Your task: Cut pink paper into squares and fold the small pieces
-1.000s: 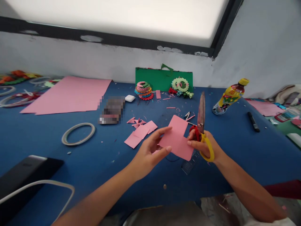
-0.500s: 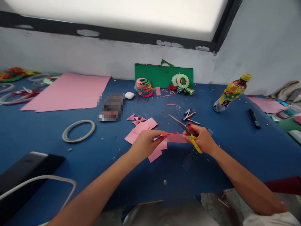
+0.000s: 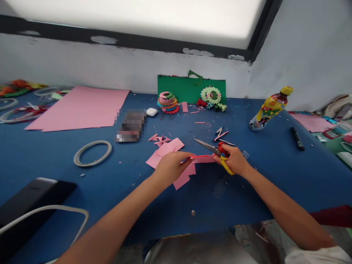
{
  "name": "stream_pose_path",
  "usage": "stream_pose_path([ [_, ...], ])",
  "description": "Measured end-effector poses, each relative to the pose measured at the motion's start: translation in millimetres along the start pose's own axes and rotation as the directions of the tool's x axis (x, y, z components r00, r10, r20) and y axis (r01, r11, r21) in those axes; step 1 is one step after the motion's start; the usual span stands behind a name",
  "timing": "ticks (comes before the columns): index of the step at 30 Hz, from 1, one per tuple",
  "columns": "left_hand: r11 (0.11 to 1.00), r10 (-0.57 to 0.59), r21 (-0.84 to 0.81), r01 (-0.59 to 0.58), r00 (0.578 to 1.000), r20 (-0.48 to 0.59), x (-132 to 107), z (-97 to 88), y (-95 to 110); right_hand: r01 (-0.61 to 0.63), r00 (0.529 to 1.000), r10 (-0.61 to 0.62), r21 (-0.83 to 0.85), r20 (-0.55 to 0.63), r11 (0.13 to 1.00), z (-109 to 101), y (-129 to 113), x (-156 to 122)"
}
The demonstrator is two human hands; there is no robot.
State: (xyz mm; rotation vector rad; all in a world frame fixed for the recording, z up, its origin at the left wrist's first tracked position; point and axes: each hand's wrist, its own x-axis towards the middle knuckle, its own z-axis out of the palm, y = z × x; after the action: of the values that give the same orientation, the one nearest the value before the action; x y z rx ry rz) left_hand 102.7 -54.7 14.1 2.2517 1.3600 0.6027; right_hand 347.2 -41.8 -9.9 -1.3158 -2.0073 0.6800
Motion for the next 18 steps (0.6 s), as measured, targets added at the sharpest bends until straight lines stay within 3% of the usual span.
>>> stream_pose_path([
  [6,0.974,-0.064,-0.219,0.066,0.998,0.018,0,1.6,-2,-0.085,0.996,0.085,0.114,0.01,0.99,-3,-3,2],
  [11,0.823,-0.126,-0.55,0.141,0.99,0.066,1,-1.4,5,-0.213,0.977,0.193,0.409,0.089,0.887,-9,-11,1],
  [15,0.698,-0.146,-0.711,0.081,0.989,-0.03,-4,-1.6,15,-0.249,0.968,0.203,0.602,0.144,0.759,-12,-17,-2],
  [18,0.709,-0.175,-0.705,0.007,0.97,-0.167,-12,-1.5,21,-0.279,0.96,0.225,0.668,0.169,0.69,-14,-22,-5],
])
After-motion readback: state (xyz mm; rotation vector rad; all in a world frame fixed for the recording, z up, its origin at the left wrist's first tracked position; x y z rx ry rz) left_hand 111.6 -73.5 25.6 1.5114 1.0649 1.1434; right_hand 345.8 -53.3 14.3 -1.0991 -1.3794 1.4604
